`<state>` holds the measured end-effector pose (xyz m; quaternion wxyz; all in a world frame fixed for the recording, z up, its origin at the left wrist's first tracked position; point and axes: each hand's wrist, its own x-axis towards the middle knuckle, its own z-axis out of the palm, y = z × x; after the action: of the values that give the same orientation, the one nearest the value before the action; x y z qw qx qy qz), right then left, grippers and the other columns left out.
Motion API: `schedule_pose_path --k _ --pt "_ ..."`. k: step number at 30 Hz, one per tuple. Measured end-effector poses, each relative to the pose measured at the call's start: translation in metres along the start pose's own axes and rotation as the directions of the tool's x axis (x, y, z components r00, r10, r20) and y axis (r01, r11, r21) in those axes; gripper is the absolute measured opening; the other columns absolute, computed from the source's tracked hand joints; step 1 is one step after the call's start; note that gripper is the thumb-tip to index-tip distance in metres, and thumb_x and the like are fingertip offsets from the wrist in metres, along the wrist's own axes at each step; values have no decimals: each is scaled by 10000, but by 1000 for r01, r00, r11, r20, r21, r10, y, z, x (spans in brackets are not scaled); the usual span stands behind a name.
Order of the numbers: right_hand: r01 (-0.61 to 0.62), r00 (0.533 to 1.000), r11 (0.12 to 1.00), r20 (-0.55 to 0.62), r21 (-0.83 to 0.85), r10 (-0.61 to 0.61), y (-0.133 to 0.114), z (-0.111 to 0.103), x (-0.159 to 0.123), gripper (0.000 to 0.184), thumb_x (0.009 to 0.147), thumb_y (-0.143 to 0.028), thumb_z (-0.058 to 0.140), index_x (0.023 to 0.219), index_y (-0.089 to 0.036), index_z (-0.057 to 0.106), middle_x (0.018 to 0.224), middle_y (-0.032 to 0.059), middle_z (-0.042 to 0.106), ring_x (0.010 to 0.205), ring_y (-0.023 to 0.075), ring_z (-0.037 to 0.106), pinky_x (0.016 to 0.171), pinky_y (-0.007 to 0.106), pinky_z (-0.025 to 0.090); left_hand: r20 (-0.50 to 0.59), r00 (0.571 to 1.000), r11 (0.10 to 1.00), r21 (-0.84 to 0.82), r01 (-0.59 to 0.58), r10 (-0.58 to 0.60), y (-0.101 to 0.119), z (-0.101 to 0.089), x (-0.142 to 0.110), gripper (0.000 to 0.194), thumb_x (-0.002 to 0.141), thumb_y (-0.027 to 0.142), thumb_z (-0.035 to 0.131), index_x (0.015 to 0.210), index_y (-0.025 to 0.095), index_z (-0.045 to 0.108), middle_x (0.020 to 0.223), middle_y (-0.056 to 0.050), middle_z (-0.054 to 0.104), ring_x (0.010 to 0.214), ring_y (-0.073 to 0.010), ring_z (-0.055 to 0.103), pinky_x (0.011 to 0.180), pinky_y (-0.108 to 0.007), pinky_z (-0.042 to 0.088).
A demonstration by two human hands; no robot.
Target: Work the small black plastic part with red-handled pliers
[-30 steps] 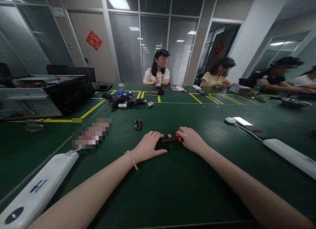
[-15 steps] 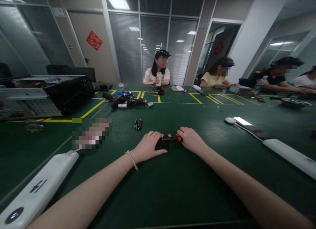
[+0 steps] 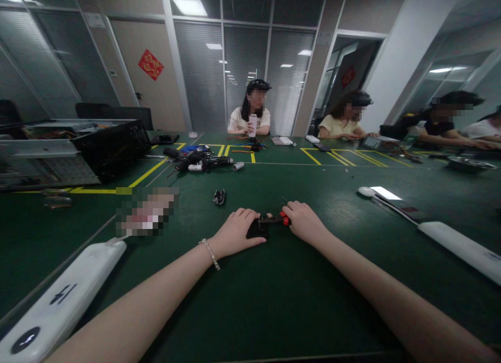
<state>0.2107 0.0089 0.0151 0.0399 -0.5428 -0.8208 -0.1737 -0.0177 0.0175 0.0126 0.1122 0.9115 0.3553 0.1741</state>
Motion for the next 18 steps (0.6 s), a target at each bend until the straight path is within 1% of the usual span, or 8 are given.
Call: schedule_pose_path --k 3,9,18 --pt "6 1000 1000 7 7 -6 1 1 0 287 673 -95 502 950 -138 563 951 107 564 870 213 496 732 310 368 -11 1000 1000 3 -3 3 1 0 0 569 732 577 505 1157 206 427 1157 -70 479 1055 -257 425 873 -396 360" --pt "49 999 998 16 28 -49 3 2 2 291 660 -68 488 931 -139 567 935 96 566 863 205 497 728 299 369 4 1000 1000 1 0 0 1 0 0 576 734 585 493 1164 208 423 1167 -66 477 1056 -256 426 866 -395 366" --pt "33 999 999 10 37 -33 1 0 1 303 667 -68 488 953 -125 569 950 102 572 866 207 503 747 315 387 8 1000 1000 6 -5 5 1 -2 0 586 738 595 480 1174 207 414 1171 -60 475 1060 -249 423 869 -391 364"
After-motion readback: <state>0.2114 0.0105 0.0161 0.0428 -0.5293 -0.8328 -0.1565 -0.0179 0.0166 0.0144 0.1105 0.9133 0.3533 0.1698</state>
